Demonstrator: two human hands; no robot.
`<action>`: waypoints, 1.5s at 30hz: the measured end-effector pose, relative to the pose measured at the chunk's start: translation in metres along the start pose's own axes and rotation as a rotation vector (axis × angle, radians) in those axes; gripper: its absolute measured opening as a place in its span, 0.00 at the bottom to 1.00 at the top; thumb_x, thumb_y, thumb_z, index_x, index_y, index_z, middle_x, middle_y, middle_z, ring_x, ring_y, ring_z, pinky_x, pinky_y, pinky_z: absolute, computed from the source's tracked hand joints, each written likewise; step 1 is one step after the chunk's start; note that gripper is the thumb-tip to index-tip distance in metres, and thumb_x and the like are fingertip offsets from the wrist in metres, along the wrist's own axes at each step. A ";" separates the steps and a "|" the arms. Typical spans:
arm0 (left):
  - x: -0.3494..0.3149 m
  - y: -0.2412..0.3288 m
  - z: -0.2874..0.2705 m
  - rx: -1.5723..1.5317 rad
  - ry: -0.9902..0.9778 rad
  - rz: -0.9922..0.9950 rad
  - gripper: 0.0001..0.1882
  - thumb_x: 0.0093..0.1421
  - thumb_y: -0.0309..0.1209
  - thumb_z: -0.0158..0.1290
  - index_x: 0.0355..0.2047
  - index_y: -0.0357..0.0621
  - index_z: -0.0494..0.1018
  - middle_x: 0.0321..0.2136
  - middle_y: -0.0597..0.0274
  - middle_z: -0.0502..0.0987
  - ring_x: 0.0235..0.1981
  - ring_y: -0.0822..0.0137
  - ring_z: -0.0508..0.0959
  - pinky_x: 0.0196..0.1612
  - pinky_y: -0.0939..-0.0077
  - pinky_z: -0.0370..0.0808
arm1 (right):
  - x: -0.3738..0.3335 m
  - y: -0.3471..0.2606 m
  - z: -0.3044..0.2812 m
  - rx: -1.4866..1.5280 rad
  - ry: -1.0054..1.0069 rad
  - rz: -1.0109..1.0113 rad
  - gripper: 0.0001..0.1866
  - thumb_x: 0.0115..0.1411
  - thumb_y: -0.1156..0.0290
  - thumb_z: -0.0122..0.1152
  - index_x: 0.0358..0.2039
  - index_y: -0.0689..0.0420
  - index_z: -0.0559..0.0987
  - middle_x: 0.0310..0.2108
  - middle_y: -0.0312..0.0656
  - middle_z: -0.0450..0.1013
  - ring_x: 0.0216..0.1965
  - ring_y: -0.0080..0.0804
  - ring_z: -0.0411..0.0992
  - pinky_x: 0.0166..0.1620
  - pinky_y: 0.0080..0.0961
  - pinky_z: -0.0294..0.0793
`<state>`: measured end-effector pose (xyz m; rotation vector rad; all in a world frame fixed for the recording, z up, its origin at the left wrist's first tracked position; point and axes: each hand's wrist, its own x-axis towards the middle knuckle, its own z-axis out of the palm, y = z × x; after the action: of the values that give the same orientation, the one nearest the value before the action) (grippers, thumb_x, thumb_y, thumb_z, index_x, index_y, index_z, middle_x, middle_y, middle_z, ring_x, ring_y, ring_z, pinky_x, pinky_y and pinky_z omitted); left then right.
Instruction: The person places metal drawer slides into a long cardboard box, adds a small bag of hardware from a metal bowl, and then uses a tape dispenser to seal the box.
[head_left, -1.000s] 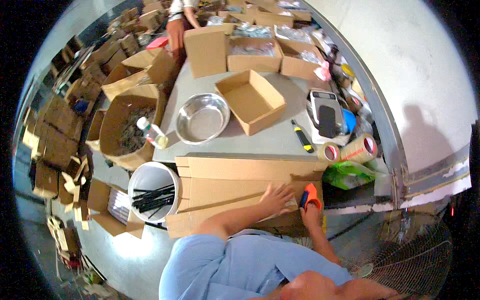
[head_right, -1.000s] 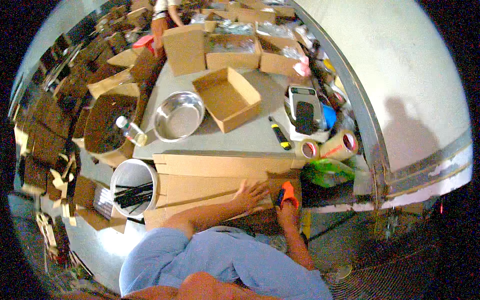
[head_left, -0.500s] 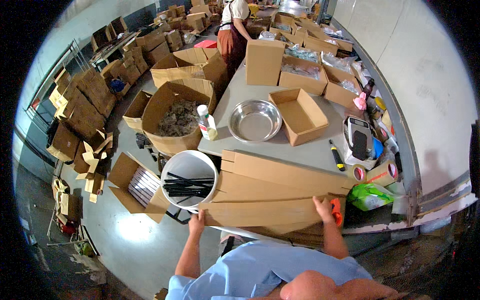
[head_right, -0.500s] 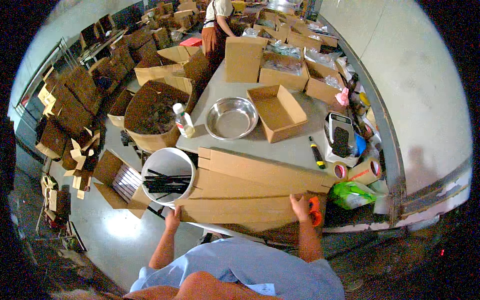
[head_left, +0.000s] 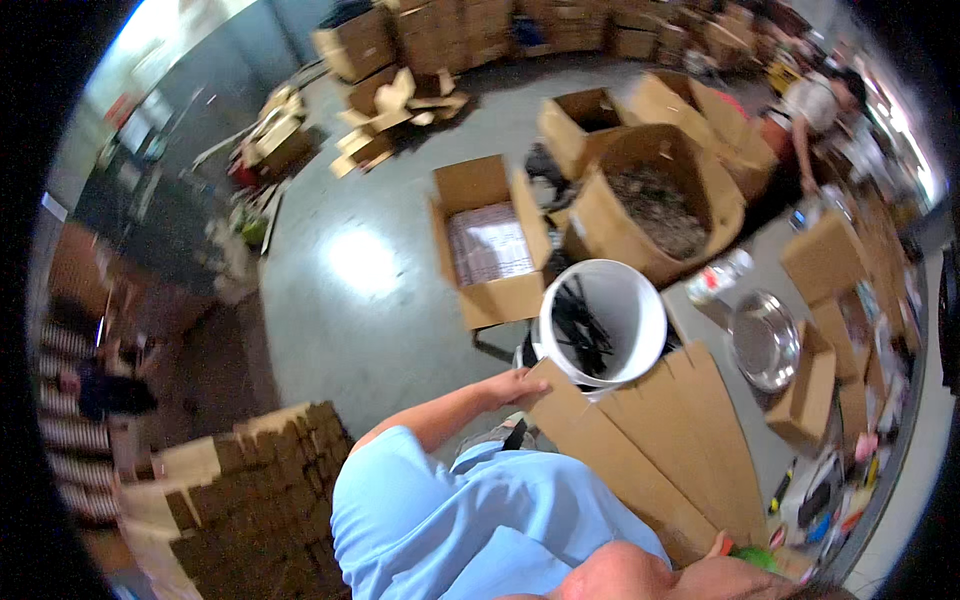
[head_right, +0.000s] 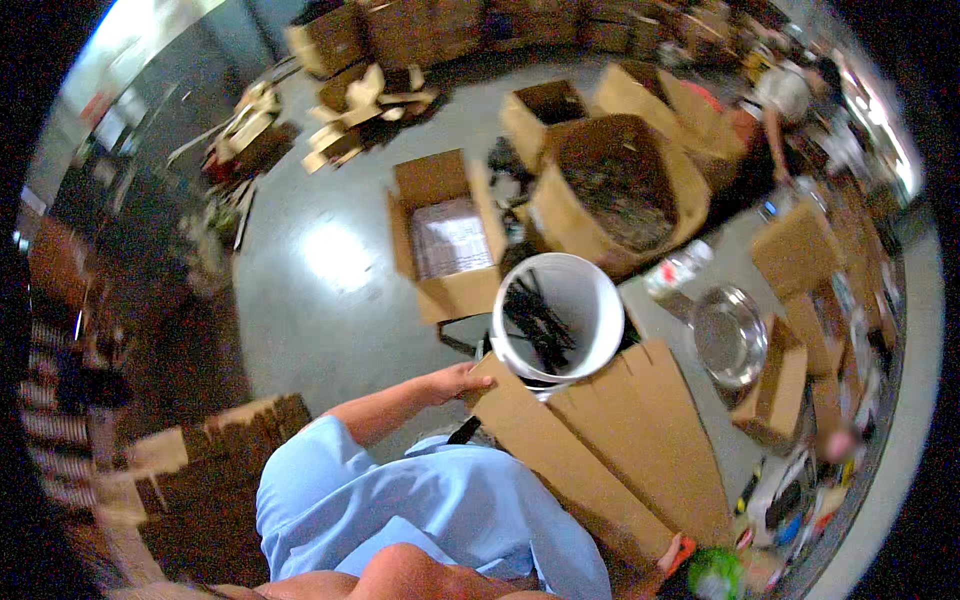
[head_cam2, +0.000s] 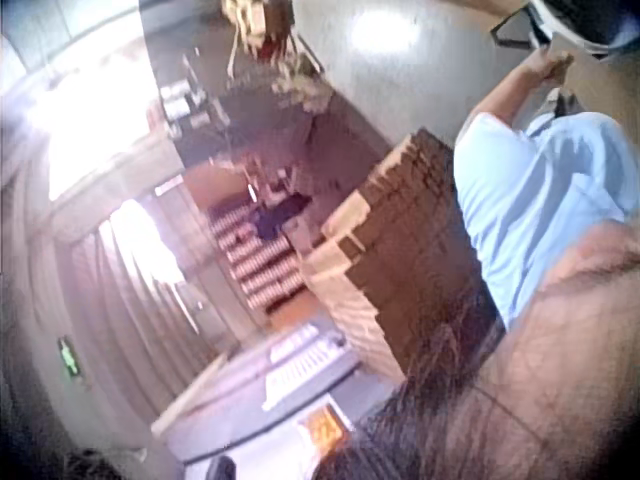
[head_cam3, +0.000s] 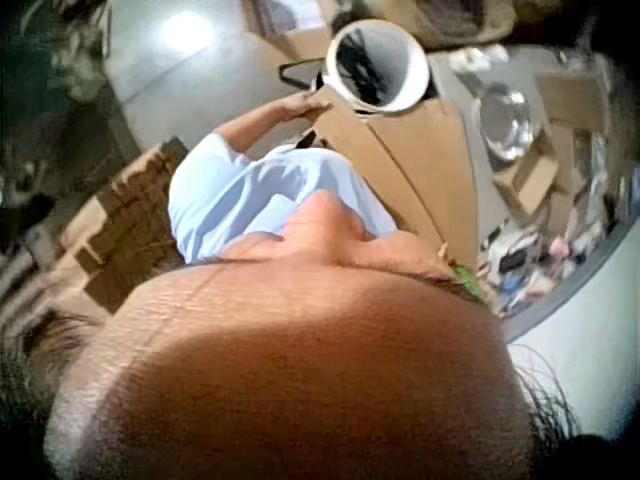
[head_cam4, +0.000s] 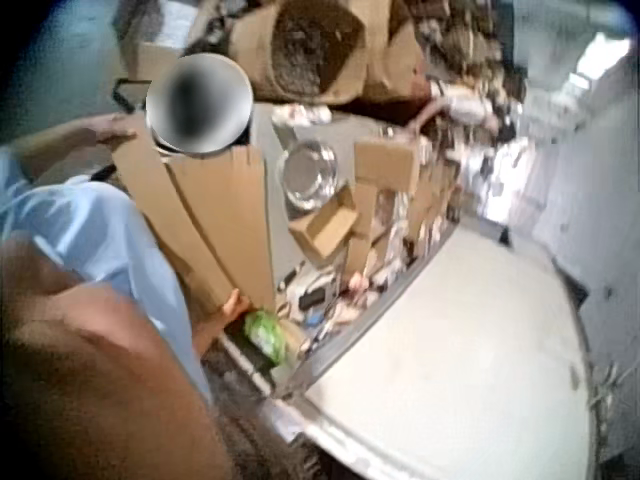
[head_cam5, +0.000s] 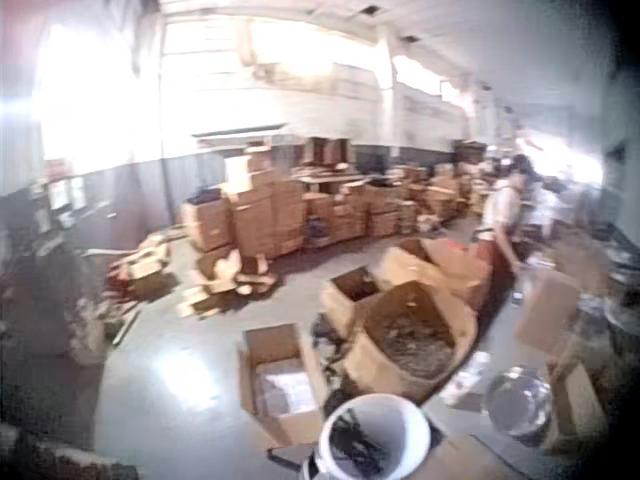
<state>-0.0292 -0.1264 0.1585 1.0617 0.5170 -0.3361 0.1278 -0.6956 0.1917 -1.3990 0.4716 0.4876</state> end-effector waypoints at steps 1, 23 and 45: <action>-0.007 0.002 -0.009 -0.098 0.068 0.024 0.32 0.51 0.49 0.58 0.50 0.41 0.65 0.41 0.62 0.74 0.40 0.69 0.74 0.42 0.71 0.71 | 0.006 -0.002 0.019 -0.017 -0.043 0.027 0.34 0.51 0.59 0.61 0.55 0.62 0.63 0.51 0.46 0.65 0.53 0.40 0.63 0.56 0.37 0.60; -0.421 -0.178 -0.162 -1.299 1.236 1.265 0.29 0.53 0.50 0.54 0.49 0.46 0.67 0.44 0.62 0.73 0.46 0.63 0.71 0.49 0.66 0.68 | -0.109 0.167 0.474 -0.421 -1.209 0.424 0.37 0.45 0.68 0.65 0.56 0.53 0.60 0.45 0.44 0.67 0.47 0.39 0.66 0.51 0.38 0.67; -0.496 -0.310 -0.108 -1.346 1.277 0.810 0.13 0.59 0.39 0.50 0.42 0.49 0.67 0.36 0.59 0.75 0.31 0.70 0.75 0.33 0.76 0.71 | -0.639 0.516 0.757 -1.414 -1.880 -0.369 0.50 0.43 0.45 0.67 0.59 0.56 0.53 0.52 0.54 0.58 0.51 0.46 0.62 0.53 0.38 0.64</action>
<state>-0.6226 -0.1631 0.1629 -0.0690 1.1087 1.3635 -0.6724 0.0821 0.2327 -1.4641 -1.9341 1.6485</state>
